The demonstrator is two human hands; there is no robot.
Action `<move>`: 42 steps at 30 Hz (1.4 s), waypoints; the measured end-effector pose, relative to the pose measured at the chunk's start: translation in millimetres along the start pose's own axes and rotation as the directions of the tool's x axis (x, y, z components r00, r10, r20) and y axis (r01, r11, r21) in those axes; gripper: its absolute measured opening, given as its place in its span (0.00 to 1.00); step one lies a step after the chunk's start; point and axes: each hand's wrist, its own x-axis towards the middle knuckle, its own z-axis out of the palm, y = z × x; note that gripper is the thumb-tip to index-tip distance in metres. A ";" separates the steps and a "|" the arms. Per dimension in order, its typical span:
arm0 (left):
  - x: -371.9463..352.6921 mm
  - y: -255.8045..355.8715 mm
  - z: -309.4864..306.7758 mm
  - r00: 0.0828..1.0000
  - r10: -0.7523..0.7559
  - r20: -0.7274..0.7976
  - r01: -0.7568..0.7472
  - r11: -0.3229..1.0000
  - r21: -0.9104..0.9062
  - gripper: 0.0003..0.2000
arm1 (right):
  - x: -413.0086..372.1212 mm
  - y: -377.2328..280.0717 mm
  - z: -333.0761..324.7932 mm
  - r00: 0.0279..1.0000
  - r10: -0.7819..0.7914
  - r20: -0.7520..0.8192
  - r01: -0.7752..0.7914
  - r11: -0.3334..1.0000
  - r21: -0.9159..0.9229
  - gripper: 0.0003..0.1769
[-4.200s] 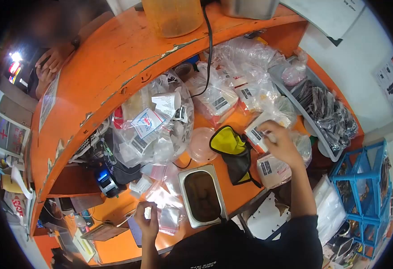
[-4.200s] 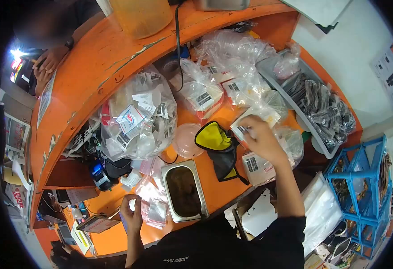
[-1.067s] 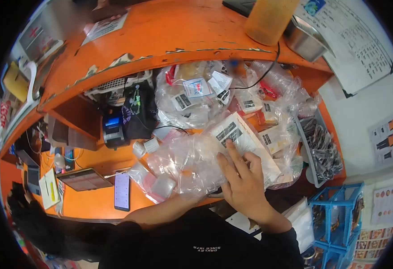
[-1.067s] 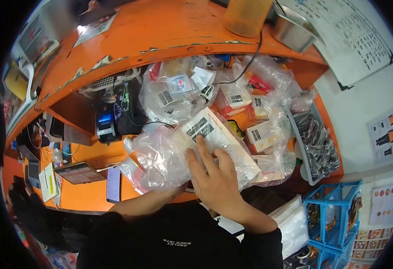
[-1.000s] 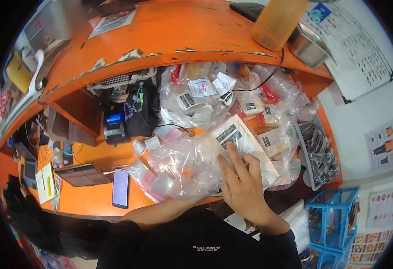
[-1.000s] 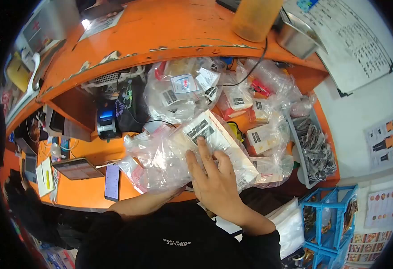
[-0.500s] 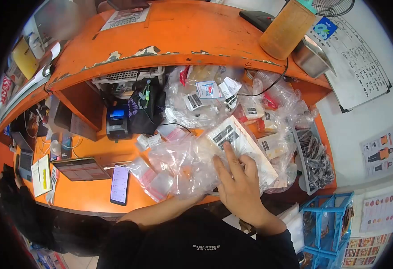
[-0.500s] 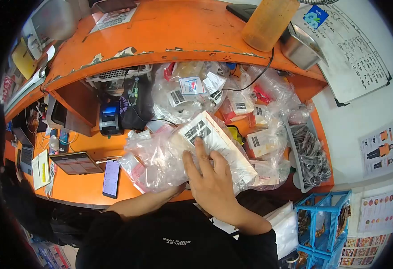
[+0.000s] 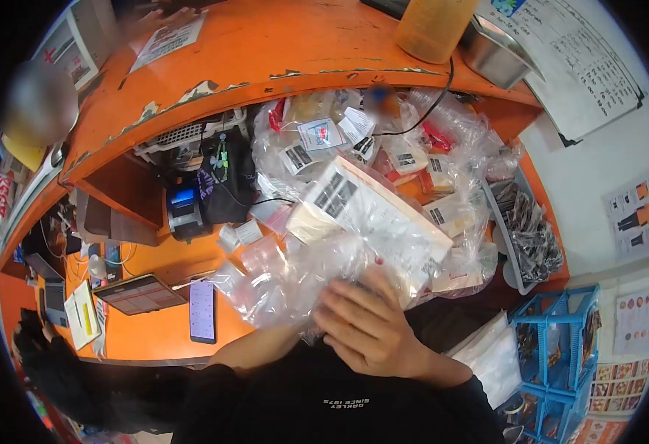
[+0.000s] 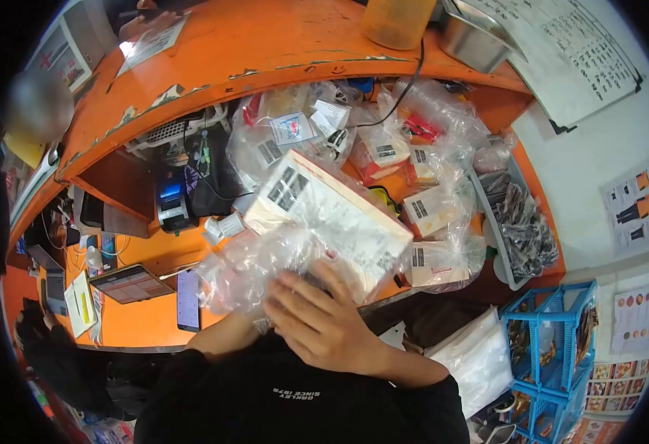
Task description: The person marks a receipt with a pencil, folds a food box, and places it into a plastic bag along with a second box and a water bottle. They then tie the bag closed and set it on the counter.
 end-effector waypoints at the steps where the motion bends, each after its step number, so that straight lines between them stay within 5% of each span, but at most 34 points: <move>1: 2.2 4.7 -1.1 1.000 0.019 -0.007 -0.019 1.000 0.008 0.35 | -3.1 2.3 0.9 0.995 -0.098 0.018 0.095 0.986 0.139 0.18; 7: 7.5 17.3 -5.0 0.993 0.108 -0.041 -0.105 0.992 0.068 0.35 | -21.3 14.1 -3.5 0.956 -0.174 -0.236 0.246 0.914 0.323 0.13; 9: 4.9 11.1 -3.1 0.994 0.103 -0.038 -0.098 0.990 0.102 0.35 | -20.6 22.8 -18.1 0.894 0.055 -0.444 -0.036 0.998 0.050 0.17; 12: -0.6 -13.4 2.9 0.999 0.052 -0.012 -0.048 0.981 0.190 0.35 | -7.1 30.9 -24.2 0.844 0.420 -0.334 -0.460 0.887 -0.047 0.30; 17: -1.2 -47.2 14.8 0.995 -0.021 0.098 -0.019 0.923 0.385 0.35 | -21.4 73.0 -10.8 0.787 0.406 -0.465 -0.522 0.839 -0.151 0.29; 19: 10.6 -37.5 26.0 0.984 0.006 0.175 -0.094 0.863 0.496 0.34 | -33.1 105.9 -27.0 0.701 0.528 -0.480 -0.619 0.785 -0.040 0.25; 21: 33.0 -22.4 48.5 0.973 0.051 0.226 -0.186 0.756 0.628 0.35 | -47.7 169.3 -27.0 0.574 0.466 -0.674 -0.524 0.841 0.136 0.22; 23: 43.5 2.7 56.3 0.966 0.147 0.211 -0.256 0.636 0.728 0.30 | -45.0 202.9 -54.6 0.453 0.708 -0.542 -0.668 0.672 0.319 0.19; 25: 48.0 24.0 45.8 0.961 0.211 0.180 -0.274 0.616 0.738 0.25 | -37.9 268.3 -62.4 0.522 0.605 -0.601 -0.508 0.786 0.351 0.19; 27: 46.4 37.1 33.4 0.953 0.279 0.118 -0.271 0.612 0.743 0.20 | -11.3 309.3 -88.3 0.518 0.805 -0.288 -0.672 0.592 0.446 0.21; 28: 44.7 40.7 26.1 0.951 0.295 0.092 -0.260 0.606 0.752 0.18 | 0.1 329.7 -91.9 0.522 0.801 -0.292 -0.661 0.597 0.455 0.21; 30: 39.3 43.5 13.5 0.945 0.318 0.071 -0.256 0.588 0.767 0.16 | 24.7 369.5 -89.2 0.492 0.811 -0.315 -0.417 0.538 0.733 0.21; 34: 27.3 45.3 -7.1 0.938 0.339 -0.071 -0.147 0.577 0.804 0.13 | 52.0 471.4 -51.6 0.421 0.842 -0.338 -0.284 0.476 0.832 0.20; 36: 23.8 45.8 -15.6 0.914 0.382 -0.137 -0.124 0.583 0.803 0.12 | 61.8 516.5 -30.0 0.369 0.870 -0.329 0.043 0.337 0.940 0.18; 37: 21.8 46.9 -18.2 0.910 0.393 -0.133 -0.131 0.576 0.807 0.12 | 62.2 525.0 -26.5 0.377 0.866 -0.328 0.052 0.333 0.941 0.18; 39: 18.5 50.2 -19.4 0.879 0.439 -0.184 -0.115 0.570 0.813 0.10 | 56.3 536.2 -23.4 0.178 0.924 -0.338 -0.118 0.361 0.925 0.16; 40: 17.7 52.0 -18.6 0.868 0.452 -0.205 -0.100 0.564 0.820 0.09 | 53.5 543.9 -26.2 0.186 0.923 -0.336 -0.108 0.360 0.927 0.16; 42: 16.4 54.7 -23.7 0.861 0.468 -0.199 -0.107 0.550 0.828 0.09 | 48.9 556.3 -28.7 0.368 0.747 -0.553 -0.716 0.608 0.345 0.14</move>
